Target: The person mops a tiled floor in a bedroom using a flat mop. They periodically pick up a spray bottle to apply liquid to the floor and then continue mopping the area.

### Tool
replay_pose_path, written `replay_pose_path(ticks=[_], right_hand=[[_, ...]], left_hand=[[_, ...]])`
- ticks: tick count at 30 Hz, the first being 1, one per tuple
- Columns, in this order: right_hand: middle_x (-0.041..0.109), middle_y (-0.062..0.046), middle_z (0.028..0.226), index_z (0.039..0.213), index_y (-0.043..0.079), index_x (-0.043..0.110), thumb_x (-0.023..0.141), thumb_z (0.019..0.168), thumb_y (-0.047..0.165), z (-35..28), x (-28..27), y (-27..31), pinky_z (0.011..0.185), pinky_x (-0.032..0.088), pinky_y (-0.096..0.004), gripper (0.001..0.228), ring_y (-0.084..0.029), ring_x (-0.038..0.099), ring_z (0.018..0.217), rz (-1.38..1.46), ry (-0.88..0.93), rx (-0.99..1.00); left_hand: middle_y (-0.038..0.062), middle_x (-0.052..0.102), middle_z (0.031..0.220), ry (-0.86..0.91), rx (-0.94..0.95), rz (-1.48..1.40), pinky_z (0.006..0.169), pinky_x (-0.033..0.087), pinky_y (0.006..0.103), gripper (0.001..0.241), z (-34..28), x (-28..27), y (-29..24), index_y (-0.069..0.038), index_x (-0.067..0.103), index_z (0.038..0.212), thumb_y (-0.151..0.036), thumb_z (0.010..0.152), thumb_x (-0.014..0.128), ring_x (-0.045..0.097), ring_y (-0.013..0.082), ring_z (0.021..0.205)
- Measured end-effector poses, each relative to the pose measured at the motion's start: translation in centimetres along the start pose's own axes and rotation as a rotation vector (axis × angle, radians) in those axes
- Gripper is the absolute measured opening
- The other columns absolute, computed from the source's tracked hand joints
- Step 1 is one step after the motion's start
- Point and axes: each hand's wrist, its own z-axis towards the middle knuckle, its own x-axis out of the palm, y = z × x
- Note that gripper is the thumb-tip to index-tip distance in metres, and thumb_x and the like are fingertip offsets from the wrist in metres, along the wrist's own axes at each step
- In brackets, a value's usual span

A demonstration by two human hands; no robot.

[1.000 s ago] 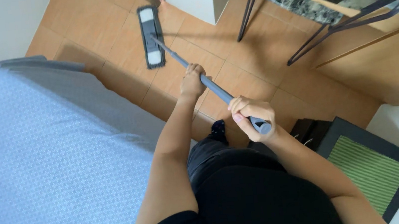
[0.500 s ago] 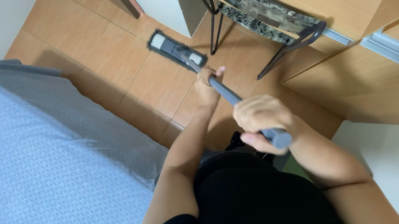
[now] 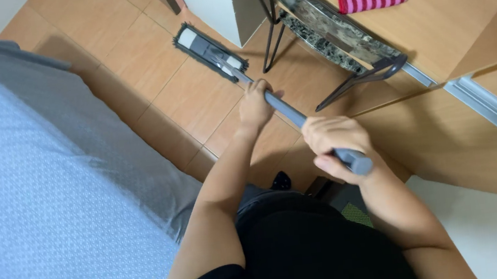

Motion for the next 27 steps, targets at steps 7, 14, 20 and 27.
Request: replay_pose_path(ticks=[7, 14, 20, 27], right_hand=[[0.056, -0.011, 0.071, 0.072, 0.003, 0.05, 0.059, 0.076, -0.004, -1.7, 3.5, -6.0, 0.073, 0.055, -0.041, 0.012, -0.028, 0.059, 0.064, 0.028, -0.081, -0.113], [0.052, -0.011, 0.069, 0.071, 0.0, 0.048, 0.058, 0.076, -0.006, -0.1, 2.8, -2.9, 0.072, 0.054, -0.044, 0.013, -0.029, 0.054, 0.062, -0.008, 0.008, -0.024], [0.051, -0.007, 0.064, 0.07, 0.003, 0.046, 0.062, 0.083, 0.003, 2.2, 3.6, 2.2, 0.062, 0.053, -0.04, 0.021, -0.026, 0.055, 0.056, 0.092, 0.062, -0.047], [0.054, -0.008, 0.068, 0.076, 0.001, 0.045, 0.059, 0.097, 0.007, 1.8, 5.7, -5.4, 0.064, 0.054, -0.041, 0.026, -0.023, 0.054, 0.057, 0.197, -0.127, -0.065]], left_hand=[[0.004, 0.069, 0.111, 0.031, -0.104, 0.083, 0.09, 0.052, 0.0477, 0.025, 2.2, 1.1, 6.5, -0.015, 0.066, 0.092, -0.038, 0.089, 0.074, 0.063, 0.0291, 0.115], [0.007, 0.067, 0.106, -0.135, 0.013, 0.112, 0.08, 0.052, 0.0468, 0.026, 0.2, 1.2, 5.3, -0.013, 0.066, 0.088, -0.034, 0.079, 0.078, 0.065, 0.0317, 0.107], [0.004, 0.067, 0.089, -0.16, 0.094, 0.137, 0.083, 0.055, 0.0439, 0.024, -5.0, -2.5, 2.3, -0.014, 0.063, 0.08, -0.034, 0.089, 0.075, 0.068, 0.0262, 0.099], [0.007, 0.067, 0.099, -0.13, -0.091, 0.078, 0.072, 0.053, 0.0485, 0.028, -0.9, -4.8, 5.8, -0.012, 0.065, 0.089, -0.039, 0.086, 0.074, 0.068, 0.0301, 0.097]])
